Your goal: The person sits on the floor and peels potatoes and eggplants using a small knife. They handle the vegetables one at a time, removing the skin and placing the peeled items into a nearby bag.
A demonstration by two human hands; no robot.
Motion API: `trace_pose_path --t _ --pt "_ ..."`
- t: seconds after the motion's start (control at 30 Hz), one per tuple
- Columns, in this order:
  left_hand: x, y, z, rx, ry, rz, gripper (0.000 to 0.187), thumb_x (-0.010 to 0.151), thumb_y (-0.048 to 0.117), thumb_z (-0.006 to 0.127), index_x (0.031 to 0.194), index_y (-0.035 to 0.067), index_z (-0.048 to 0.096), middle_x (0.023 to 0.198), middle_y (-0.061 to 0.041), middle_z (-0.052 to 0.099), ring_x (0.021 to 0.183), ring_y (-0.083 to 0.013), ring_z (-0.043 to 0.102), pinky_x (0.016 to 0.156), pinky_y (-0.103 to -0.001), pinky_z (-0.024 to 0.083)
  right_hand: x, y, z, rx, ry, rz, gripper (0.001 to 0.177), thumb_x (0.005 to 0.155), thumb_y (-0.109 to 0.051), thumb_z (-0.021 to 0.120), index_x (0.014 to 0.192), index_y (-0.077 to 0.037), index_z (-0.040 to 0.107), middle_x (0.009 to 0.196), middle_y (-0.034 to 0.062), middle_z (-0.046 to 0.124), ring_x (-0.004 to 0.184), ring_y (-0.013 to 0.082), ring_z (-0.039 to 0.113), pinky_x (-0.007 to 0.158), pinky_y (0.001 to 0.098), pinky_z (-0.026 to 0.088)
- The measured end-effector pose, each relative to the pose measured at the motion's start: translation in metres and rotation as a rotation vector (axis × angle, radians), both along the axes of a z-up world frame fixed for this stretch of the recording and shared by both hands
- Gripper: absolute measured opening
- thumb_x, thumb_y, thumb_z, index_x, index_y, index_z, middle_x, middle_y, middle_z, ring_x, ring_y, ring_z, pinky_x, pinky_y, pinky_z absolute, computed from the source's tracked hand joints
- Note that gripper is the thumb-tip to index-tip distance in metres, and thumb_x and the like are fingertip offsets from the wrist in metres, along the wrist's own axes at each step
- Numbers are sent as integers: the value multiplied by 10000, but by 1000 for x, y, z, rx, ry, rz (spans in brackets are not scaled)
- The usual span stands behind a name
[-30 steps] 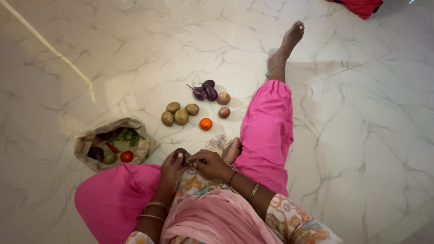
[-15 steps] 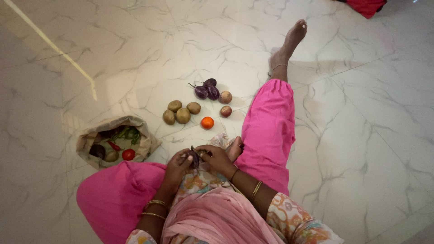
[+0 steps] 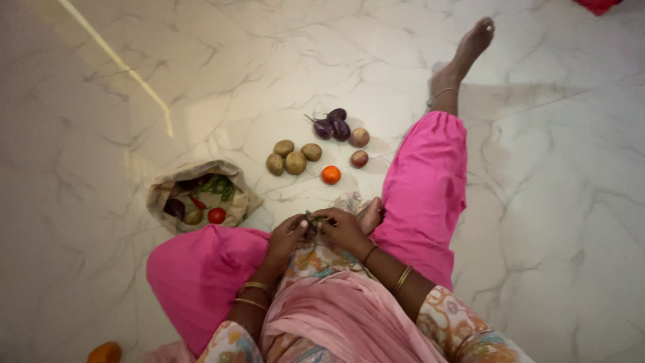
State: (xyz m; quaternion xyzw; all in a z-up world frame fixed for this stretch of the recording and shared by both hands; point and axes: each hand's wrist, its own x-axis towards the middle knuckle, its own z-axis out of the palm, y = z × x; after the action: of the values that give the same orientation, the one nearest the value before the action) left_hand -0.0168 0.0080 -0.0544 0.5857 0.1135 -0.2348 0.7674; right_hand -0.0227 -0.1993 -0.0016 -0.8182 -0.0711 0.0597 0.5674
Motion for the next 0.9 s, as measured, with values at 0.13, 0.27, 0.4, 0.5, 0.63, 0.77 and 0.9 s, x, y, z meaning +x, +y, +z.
trace_pose_path --t 0.13,0.27,0.4,0.5,0.63,0.77,0.9 --pt "-6 2 -1 1 -98 -33 440 971 211 683 1355 15 596 1103 -102 711 886 -183 704 712 -320 606 3 -3 -14 2 -65 12 294 916 -103 698 1206 -78 740 1134 103 770 1014 175 735 897 306 569" --pt "-5 3 13 -71 -71 91 454 937 174 679 1355 46 557 1165 -82 671 964 -180 695 750 -339 628 1 2 -9 81 25 31 300 922 -110 690 1218 -86 735 1127 98 765 973 182 721 867 304 575" --pt "-6 1 24 -132 -49 229 461 959 185 651 1389 60 543 1206 -105 655 988 -199 662 760 -345 613 -6 2 8 -25 25 98 316 907 -89 676 1213 -110 752 1065 93 755 927 175 732 842 300 584" --pt "-5 -1 24 -98 9 227 445 964 201 654 1378 63 565 1198 -76 671 978 -174 674 759 -332 601 -10 4 16 16 -3 139 299 895 -81 679 1179 -115 765 1058 89 753 937 163 736 843 296 588" --pt "-4 -1 15 -102 -70 105 427 964 212 669 1347 39 589 1138 -80 683 915 -169 683 736 -319 598 -8 4 12 -21 -51 74 271 900 -88 687 1162 -101 755 1071 78 774 969 160 740 871 297 581" --pt "-6 3 10 -68 -101 12 416 972 225 683 1339 44 611 1124 -77 694 913 -152 686 736 -295 584 0 -1 0 41 15 19 273 916 -109 671 1179 -100 743 1077 65 786 958 154 744 855 301 589" --pt "-10 7 14 -34 -178 -83 407 992 224 684 1348 35 628 1116 -92 699 917 -152 675 753 -287 579 4 -1 -5 29 26 6 274 937 -129 671 1203 -99 732 1060 73 790 946 150 739 848 301 585"
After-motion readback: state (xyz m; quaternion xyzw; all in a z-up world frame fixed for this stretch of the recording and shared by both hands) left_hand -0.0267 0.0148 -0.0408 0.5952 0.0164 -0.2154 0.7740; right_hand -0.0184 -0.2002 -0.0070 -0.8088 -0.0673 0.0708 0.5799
